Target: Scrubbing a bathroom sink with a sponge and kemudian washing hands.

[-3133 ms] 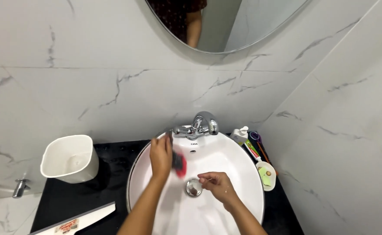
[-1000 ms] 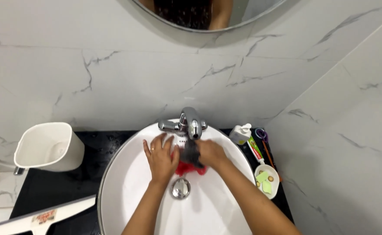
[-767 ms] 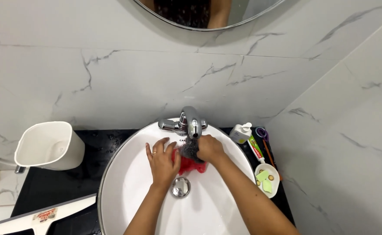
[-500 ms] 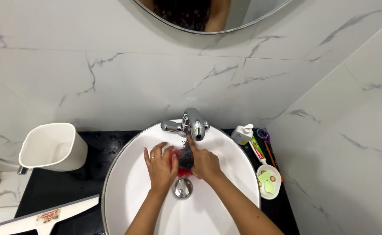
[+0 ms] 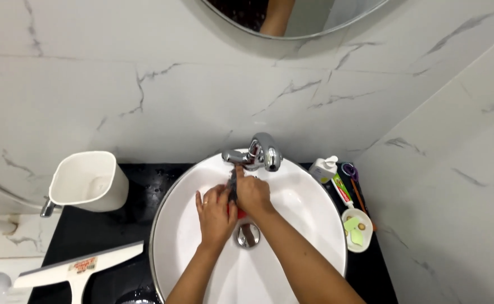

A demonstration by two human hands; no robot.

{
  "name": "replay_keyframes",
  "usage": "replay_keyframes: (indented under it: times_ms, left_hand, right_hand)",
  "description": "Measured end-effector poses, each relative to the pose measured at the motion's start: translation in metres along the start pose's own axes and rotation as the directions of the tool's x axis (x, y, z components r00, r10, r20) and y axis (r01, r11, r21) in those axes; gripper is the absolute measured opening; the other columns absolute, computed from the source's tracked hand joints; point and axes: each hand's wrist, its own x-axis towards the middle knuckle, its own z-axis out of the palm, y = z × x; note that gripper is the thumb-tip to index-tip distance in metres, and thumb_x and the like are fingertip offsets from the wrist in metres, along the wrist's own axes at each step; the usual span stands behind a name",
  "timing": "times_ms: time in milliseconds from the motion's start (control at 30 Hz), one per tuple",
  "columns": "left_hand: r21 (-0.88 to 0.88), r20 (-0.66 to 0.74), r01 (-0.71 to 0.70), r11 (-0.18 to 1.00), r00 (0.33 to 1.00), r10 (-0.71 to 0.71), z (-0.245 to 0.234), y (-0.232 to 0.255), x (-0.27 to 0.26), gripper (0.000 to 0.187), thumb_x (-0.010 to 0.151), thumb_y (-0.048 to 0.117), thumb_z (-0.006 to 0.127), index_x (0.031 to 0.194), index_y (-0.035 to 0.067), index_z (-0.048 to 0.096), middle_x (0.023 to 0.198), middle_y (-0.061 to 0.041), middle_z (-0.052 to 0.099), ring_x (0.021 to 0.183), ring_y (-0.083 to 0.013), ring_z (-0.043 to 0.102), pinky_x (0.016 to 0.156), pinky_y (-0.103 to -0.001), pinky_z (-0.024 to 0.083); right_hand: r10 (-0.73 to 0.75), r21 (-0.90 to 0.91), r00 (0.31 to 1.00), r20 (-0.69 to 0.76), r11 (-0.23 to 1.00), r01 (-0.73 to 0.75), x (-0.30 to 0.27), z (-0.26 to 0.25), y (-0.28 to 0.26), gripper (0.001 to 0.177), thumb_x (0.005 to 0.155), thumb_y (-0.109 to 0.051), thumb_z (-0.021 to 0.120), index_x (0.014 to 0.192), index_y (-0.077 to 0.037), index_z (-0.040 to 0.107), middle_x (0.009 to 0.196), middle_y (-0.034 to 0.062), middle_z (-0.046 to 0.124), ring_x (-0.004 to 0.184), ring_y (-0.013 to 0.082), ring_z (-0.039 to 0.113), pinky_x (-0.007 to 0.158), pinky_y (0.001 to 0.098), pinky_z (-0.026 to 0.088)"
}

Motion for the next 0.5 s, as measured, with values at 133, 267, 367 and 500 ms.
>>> replay_keyframes:
  times_ms: [133,267,367,500]
  left_hand:
    - [-0.009,0.012,-0.016,1.000,1.000,0.016,0.006,0.001,0.001,0.039,0.088,0.020,0.063,0.125,0.006,0.066,0.131,-0.012,0.060,0.128,-0.0305,0.052,0.120,-0.059,0.018]
    - [-0.005,0.066,-0.019,1.000,0.998,0.020,0.009,0.001,0.003,0.042,0.086,0.015,0.062,0.128,0.006,0.065,0.133,-0.012,0.060,0.130,-0.0282,0.052,0.120,-0.058,0.019]
    - [-0.002,0.073,-0.016,1.000,0.997,0.016,0.009,0.001,0.014,0.044,0.085,0.010,0.062,0.128,0.006,0.064,0.134,-0.011,0.060,0.129,-0.0276,0.052,0.120,-0.058,0.021]
    - [0.008,0.023,-0.071,0.997,0.997,0.071,0.009,-0.005,0.018,0.047,0.084,0.006,0.063,0.131,0.004,0.063,0.137,-0.014,0.060,0.126,-0.0321,0.056,0.113,-0.052,0.035]
  right_hand:
    - [-0.009,0.005,0.997,-0.076,1.000,0.010,-0.026,-0.014,0.001,0.079,0.089,-0.023,0.063,0.159,-0.009,0.029,0.092,0.0191,0.075,0.086,0.0369,0.074,0.078,0.0487,0.058]
    - [-0.011,0.035,1.000,-0.026,0.999,0.012,-0.027,-0.013,-0.002,0.079,0.089,-0.023,0.061,0.158,-0.007,0.025,0.091,0.0199,0.073,0.085,0.0367,0.073,0.074,0.0489,0.059]
    - [-0.039,-0.004,0.998,-0.057,0.999,0.038,0.008,0.005,0.004,0.070,0.091,-0.018,0.058,0.154,-0.004,0.032,0.092,0.0189,0.074,0.085,0.0358,0.074,0.074,0.0480,0.060]
    - [-0.026,-0.012,0.998,-0.056,1.000,0.026,0.028,0.033,0.010,0.066,0.090,-0.016,0.060,0.150,-0.001,0.039,0.093,0.0169,0.075,0.087,0.0336,0.075,0.075,0.0451,0.062]
